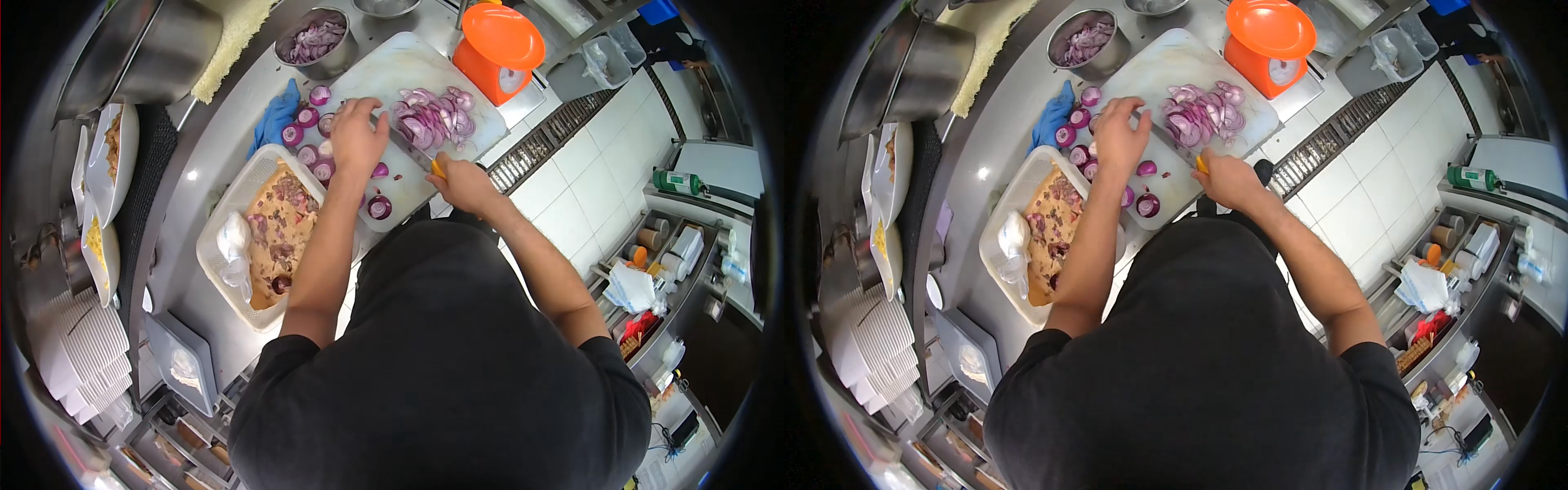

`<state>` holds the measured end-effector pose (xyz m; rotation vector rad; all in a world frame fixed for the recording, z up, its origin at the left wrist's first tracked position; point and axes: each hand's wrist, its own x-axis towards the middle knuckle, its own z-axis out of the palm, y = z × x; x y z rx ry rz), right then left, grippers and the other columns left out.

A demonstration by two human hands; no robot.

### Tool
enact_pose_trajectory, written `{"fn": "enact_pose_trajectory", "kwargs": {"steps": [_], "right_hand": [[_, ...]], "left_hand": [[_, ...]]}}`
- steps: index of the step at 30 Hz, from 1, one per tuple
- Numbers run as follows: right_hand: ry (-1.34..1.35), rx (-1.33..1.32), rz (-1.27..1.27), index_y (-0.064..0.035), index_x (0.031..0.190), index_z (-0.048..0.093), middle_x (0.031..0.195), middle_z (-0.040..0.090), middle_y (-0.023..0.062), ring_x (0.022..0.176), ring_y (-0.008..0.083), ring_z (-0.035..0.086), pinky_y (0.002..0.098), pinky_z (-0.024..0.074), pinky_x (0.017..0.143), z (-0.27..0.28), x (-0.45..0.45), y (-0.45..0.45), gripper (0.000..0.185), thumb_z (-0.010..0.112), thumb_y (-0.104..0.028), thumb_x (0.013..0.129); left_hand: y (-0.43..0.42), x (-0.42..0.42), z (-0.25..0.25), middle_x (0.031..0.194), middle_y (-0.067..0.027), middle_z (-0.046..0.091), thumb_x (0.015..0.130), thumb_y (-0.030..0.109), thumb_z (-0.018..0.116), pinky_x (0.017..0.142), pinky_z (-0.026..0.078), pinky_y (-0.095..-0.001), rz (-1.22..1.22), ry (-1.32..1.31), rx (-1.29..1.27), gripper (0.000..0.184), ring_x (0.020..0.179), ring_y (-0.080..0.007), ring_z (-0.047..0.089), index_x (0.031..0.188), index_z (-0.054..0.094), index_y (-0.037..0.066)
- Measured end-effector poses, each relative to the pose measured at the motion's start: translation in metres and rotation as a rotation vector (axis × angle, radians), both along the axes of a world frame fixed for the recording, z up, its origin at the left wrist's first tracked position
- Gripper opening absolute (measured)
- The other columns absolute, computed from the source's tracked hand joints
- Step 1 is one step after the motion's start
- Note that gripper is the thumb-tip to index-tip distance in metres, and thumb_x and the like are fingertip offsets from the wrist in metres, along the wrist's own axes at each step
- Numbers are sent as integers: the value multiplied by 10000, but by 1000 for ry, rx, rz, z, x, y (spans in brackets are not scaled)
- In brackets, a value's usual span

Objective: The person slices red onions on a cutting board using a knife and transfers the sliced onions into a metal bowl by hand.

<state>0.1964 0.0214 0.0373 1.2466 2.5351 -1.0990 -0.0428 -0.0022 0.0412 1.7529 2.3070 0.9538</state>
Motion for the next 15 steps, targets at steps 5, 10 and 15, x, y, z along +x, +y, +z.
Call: {"fn": "enact_pose_trajectory", "kwargs": {"steps": [5, 10, 15], "right_hand": [[6, -31, 83, -9, 1181, 573, 884, 731, 263, 875, 479, 721, 579, 557, 782, -13, 8, -4, 416, 656, -389, 1035], [15, -28, 84, -7, 1194, 571, 891, 735, 255, 885, 467, 727, 573, 561, 789, -19, 15, -4, 415, 650, -384, 1041], [11, -25, 100, 0, 1193, 572, 900, 740, 253, 894, 457, 734, 564, 567, 805, -20, 15, -2, 410, 647, -374, 1042]], "left_hand": [[33, 21, -2, 1199, -132, 745, 888, 397, 766, 1022, 497, -510, -172, 129, -486, 444, 1155, -342, 698, 1228, 738, 113], [50, 36, 3, 1330, -136, 705, 834, 494, 798, 1087, 456, -522, -173, 198, -753, 664, 1266, -318, 661, 1370, 669, 124], [53, 43, 2, 1383, -133, 677, 809, 537, 818, 1103, 450, -516, -143, 246, -811, 739, 1307, -313, 639, 1403, 648, 131]]}}
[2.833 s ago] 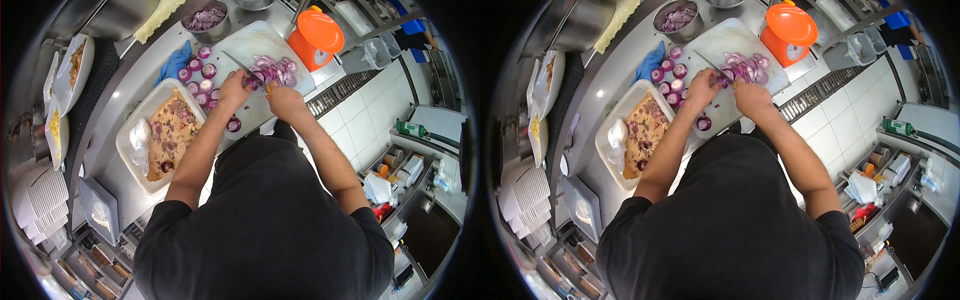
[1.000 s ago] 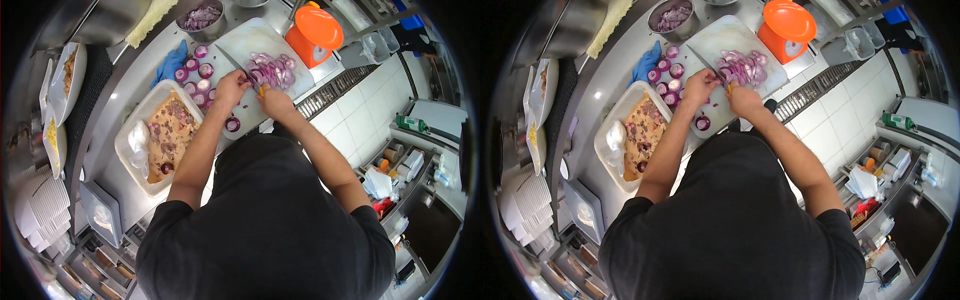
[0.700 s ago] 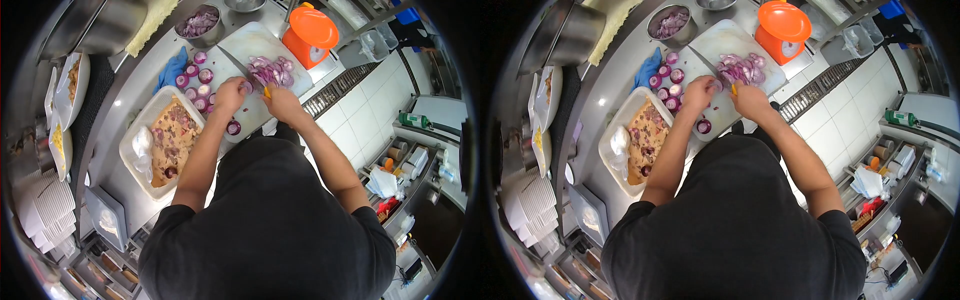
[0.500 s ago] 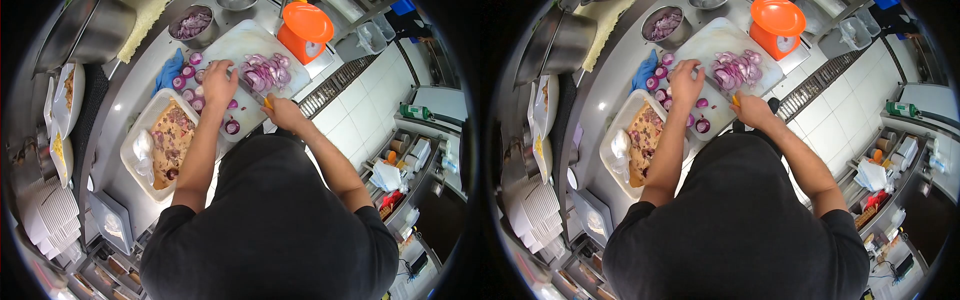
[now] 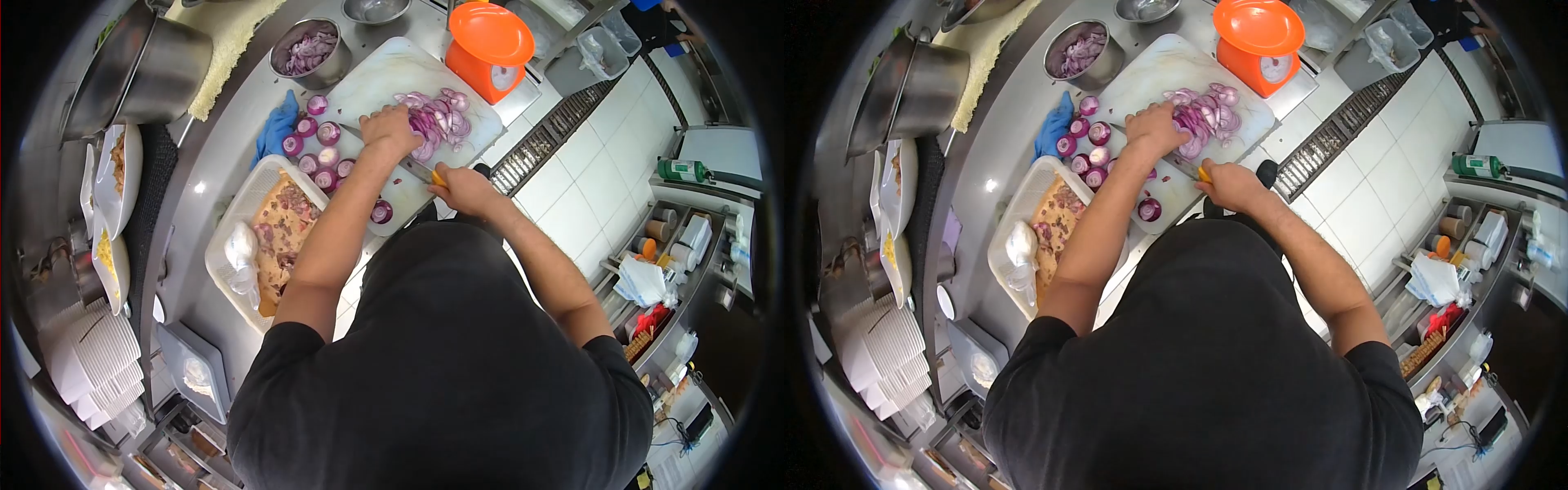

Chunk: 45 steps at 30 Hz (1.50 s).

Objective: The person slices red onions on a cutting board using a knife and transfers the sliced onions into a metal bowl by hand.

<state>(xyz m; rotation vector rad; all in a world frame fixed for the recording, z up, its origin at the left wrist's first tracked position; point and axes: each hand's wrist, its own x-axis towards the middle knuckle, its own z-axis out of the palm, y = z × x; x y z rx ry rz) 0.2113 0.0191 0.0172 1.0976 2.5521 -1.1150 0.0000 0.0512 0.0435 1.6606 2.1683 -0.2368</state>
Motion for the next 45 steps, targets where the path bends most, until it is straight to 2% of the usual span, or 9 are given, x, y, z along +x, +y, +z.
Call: {"fn": "enact_pose_trajectory", "kwargs": {"steps": [8, 14, 23, 29, 35, 38, 41, 44, 45], "right_hand": [[0, 0, -3, 3, 1204, 572, 916, 745, 250, 908, 451, 737, 555, 572, 810, 0, 1, 0, 415, 651, -370, 1040], [-38, -16, 0, 3, 1218, 572, 950, 750, 246, 938, 443, 737, 549, 574, 825, 1, 0, 2, 425, 650, -375, 1039], [-44, -8, -2, 4, 1221, 577, 945, 751, 243, 936, 442, 740, 547, 579, 818, 3, -1, 3, 429, 650, -376, 1036], [-30, 8, 3, 7, 1248, 577, 943, 754, 242, 925, 441, 743, 550, 580, 814, -1, -1, 4, 445, 656, -373, 1031], [-46, 1, -6, 1, 1255, 581, 963, 755, 247, 937, 440, 742, 552, 578, 813, 0, -2, 3, 454, 660, -382, 1026], [-50, 37, -21, -8, 1250, 592, 971, 756, 248, 949, 443, 738, 553, 577, 829, 5, -1, 6, 451, 660, -393, 1024], [-75, 37, -134, -21, 1241, 608, 992, 756, 251, 962, 445, 735, 552, 576, 853, 10, 1, 16, 445, 658, -406, 1022], [-71, 84, -195, -28, 1234, 617, 1013, 754, 254, 976, 444, 733, 551, 573, 875, 2, 3, 28, 440, 655, -414, 1024], [-73, 77, -192, -19, 1230, 615, 1027, 752, 261, 987, 445, 732, 552, 576, 871, 3, 2, 30, 456, 656, -423, 1023]], "left_hand": [[3, -25, 1, 1432, -99, 641, 800, 509, 846, 1115, 452, -537, 7, -182, -56, 789, 1325, -307, 628, 1470, 598, 175], [-5, -6, -3, 1401, -135, 637, 823, 435, 832, 1086, 487, -547, -83, -2, 18, 698, 1300, -326, 639, 1418, 620, 138], [-9, -5, -13, 1395, -112, 645, 837, 415, 826, 1151, 405, -527, 27, -103, 95, 669, 1328, -305, 615, 1411, 625, 137], [-10, 4, -5, 1365, -103, 674, 823, 505, 828, 1161, 357, -579, 16, 50, 74, 681, 1312, -298, 621, 1374, 658, 143], [-6, 0, -14, 1266, -107, 733, 812, 506, 816, 1103, 412, -540, 22, 25, 147, 630, 1220, -280, 675, 1312, 702, 141], [-8, -13, 19, 1168, -114, 766, 803, 494, 844, 1086, 455, -521, 140, -183, 257, 563, 1147, -306, 716, 1208, 739, 118], [-15, -41, 10, 1050, -126, 785, 793, 419, 877, 988, 536, -469, 177, -358, 533, 502, 1034, -323, 750, 1144, 740, 88], [-35, -42, 16, 1015, -125, 790, 787, 325, 904, 923, 571, -469, 180, -427, 622, 465, 961, -345, 763, 1126, 724, 63], [-40, -38, 12, 1057, -124, 783, 788, 301, 906, 945, 563, -470, 172, -433, 566, 469, 1006, -343, 752, 1146, 715, 65]]}}
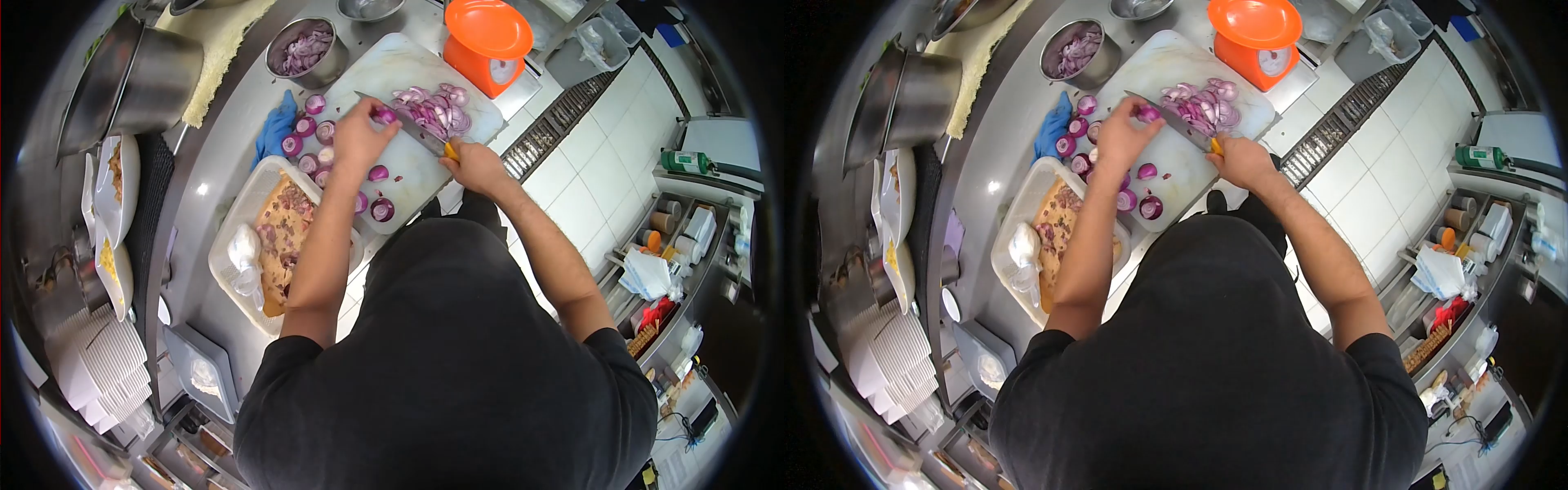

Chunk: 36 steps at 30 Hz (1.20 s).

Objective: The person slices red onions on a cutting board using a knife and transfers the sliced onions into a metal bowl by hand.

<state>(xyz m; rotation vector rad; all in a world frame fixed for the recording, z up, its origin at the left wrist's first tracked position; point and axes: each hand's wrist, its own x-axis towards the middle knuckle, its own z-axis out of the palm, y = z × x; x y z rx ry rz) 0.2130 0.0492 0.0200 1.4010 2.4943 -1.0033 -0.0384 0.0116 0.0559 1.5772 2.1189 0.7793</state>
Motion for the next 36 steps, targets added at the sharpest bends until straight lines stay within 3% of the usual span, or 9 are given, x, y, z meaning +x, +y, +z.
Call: {"fn": "enact_pose_trajectory", "kwargs": {"steps": [2, 5, 6, 9, 12, 15, 21, 29, 36], "right_hand": [[11, 44, -10, -14, 1231, 612, 1020, 751, 263, 981, 443, 734, 549, 580, 863, -9, -4, 1, 457, 659, -418, 1023], [8, 91, -27, -7, 1225, 609, 1006, 753, 255, 963, 442, 737, 544, 585, 848, -7, -10, -2, 444, 659, -400, 1026], [4, 100, -35, -5, 1222, 608, 1001, 754, 250, 955, 441, 738, 542, 587, 843, -3, -13, -5, 436, 659, -393, 1028], [-12, 118, -24, -10, 1204, 600, 975, 759, 228, 932, 424, 745, 543, 584, 824, 7, -19, -12, 387, 648, -357, 1037], [10, 139, 28, -14, 1180, 589, 954, 760, 220, 927, 407, 749, 547, 581, 797, 11, -24, -13, 340, 633, -323, 1046], [33, 149, 63, -14, 1152, 584, 931, 762, 211, 886, 401, 754, 539, 581, 766, 8, -33, -10, 308, 631, -300, 1046], [-57, 207, 163, -16, 1141, 566, 904, 768, 198, 816, 403, 758, 537, 582, 731, 39, -40, -2, 290, 647, -273, 1032], [-30, 168, 137, 3, 1151, 556, 906, 769, 214, 875, 409, 769, 538, 592, 759, 5, -46, -2, 296, 642, -254, 1034], [-78, 159, 140, -7, 1189, 546, 911, 767, 226, 874, 413, 771, 533, 600, 763, 35, -49, -10, 295, 621, -254, 1048]], "left_hand": [[-10, 13, -22, 1140, -124, 769, 790, 252, 910, 991, 546, -472, -41, -12, -102, 486, 1094, -339, 729, 1187, 699, 68], [-26, 23, -57, 1260, -128, 725, 811, 241, 894, 1049, 524, -445, -149, 290, -54, 565, 1230, -350, 663, 1296, 655, 78], [-29, 26, -49, 1309, -118, 691, 816, 212, 887, 1103, 482, -456, -126, 240, -53, 566, 1299, -350, 613, 1310, 644, 80], [-34, 24, -36, 1258, -117, 698, 826, 191, 875, 1052, 517, -436, -45, 217, -68, 534, 1234, -327, 652, 1289, 639, 70], [-30, 12, -48, 1219, -122, 695, 832, 166, 866, 983, 551, -415, -53, 9, -169, 489, 1133, -302, 689, 1254, 644, 59], [-25, 14, -56, 1173, -128, 700, 834, 141, 860, 928, 570, -403, -116, 52, -72, 438, 1051, -282, 708, 1209, 653, 49], [-22, 14, -61, 1114, -132, 717, 812, 121, 874, 895, 583, -400, -67, -20, -117, 407, 1000, -282, 719, 1156, 673, 36], [-24, 15, -65, 1125, -129, 736, 794, 108, 890, 873, 602, -386, -29, -68, -43, 414, 977, -276, 738, 1151, 692, 39], [-26, 15, -64, 1110, -129, 746, 800, 120, 896, 880, 605, -381, -11, -83, -55, 399, 980, -271, 747, 1138, 701, 38]]}}
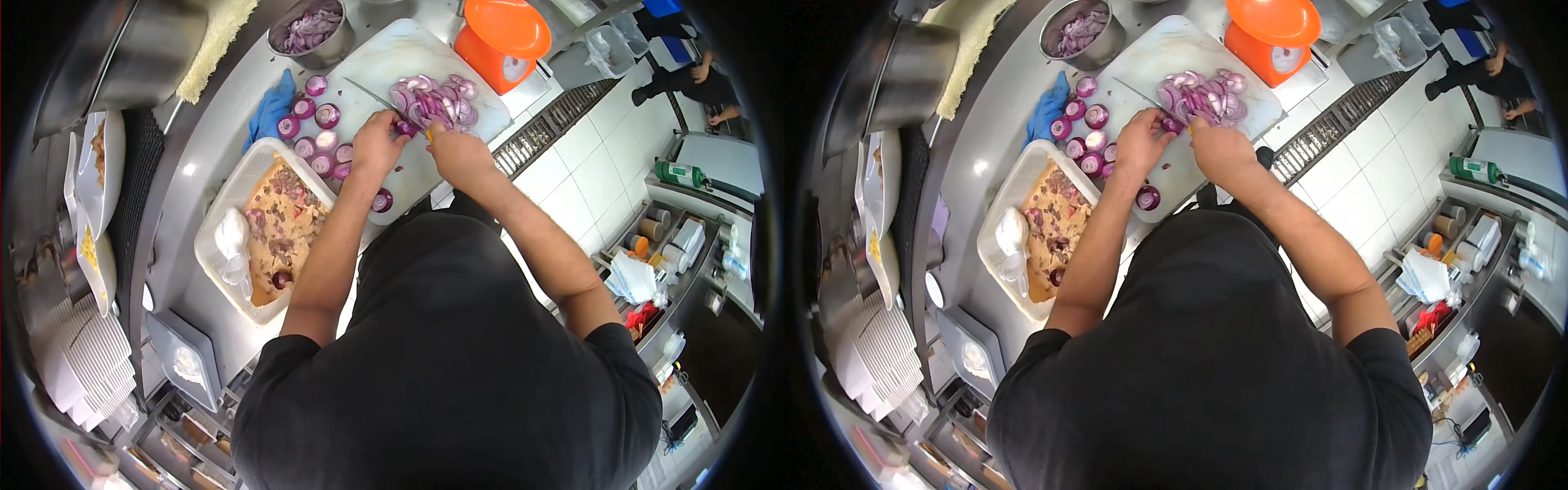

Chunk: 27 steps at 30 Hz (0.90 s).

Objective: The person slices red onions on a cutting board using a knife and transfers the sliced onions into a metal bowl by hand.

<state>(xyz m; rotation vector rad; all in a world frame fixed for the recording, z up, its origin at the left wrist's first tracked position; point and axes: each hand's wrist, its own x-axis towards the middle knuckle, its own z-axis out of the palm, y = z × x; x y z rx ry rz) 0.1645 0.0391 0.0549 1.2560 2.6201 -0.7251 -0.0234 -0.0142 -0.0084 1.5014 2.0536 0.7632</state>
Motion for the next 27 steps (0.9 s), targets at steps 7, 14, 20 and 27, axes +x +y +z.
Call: {"fn": "enact_pose_trajectory", "kwargs": {"steps": [7, 14, 20, 27], "right_hand": [[40, 1, 49, 2, 1190, 559, 903, 765, 230, 858, 419, 772, 526, 609, 758, -7, -4, 14, 305, 621, -260, 1047], [42, -13, -13, -1, 1166, 566, 900, 768, 225, 855, 414, 774, 515, 613, 762, -29, -3, 0, 274, 616, -241, 1044], [25, 40, 53, -1, 1160, 564, 914, 768, 231, 868, 410, 773, 517, 608, 755, 5, 1, 2, 267, 608, -238, 1046], [39, -50, 19, -2, 1156, 562, 934, 772, 221, 909, 395, 777, 502, 612, 796, -17, -6, 8, 273, 611, -245, 1043]], "left_hand": [[3, 0, 7, 1087, -121, 757, 804, 120, 893, 885, 607, -381, -19, 23, -32, 389, 975, -268, 750, 1132, 702, 36], [0, -1, 2, 1104, -127, 762, 812, 117, 887, 894, 610, -375, -3, -6, -33, 379, 996, -269, 755, 1133, 706, 28], [0, 0, 3, 1096, -140, 760, 811, 124, 892, 889, 611, -377, 1, -8, -40, 393, 989, -270, 754, 1141, 703, 26], [0, 0, 8, 1094, -145, 760, 811, 144, 898, 889, 610, -378, 6, 13, -65, 410, 993, -274, 755, 1148, 697, 23]]}}
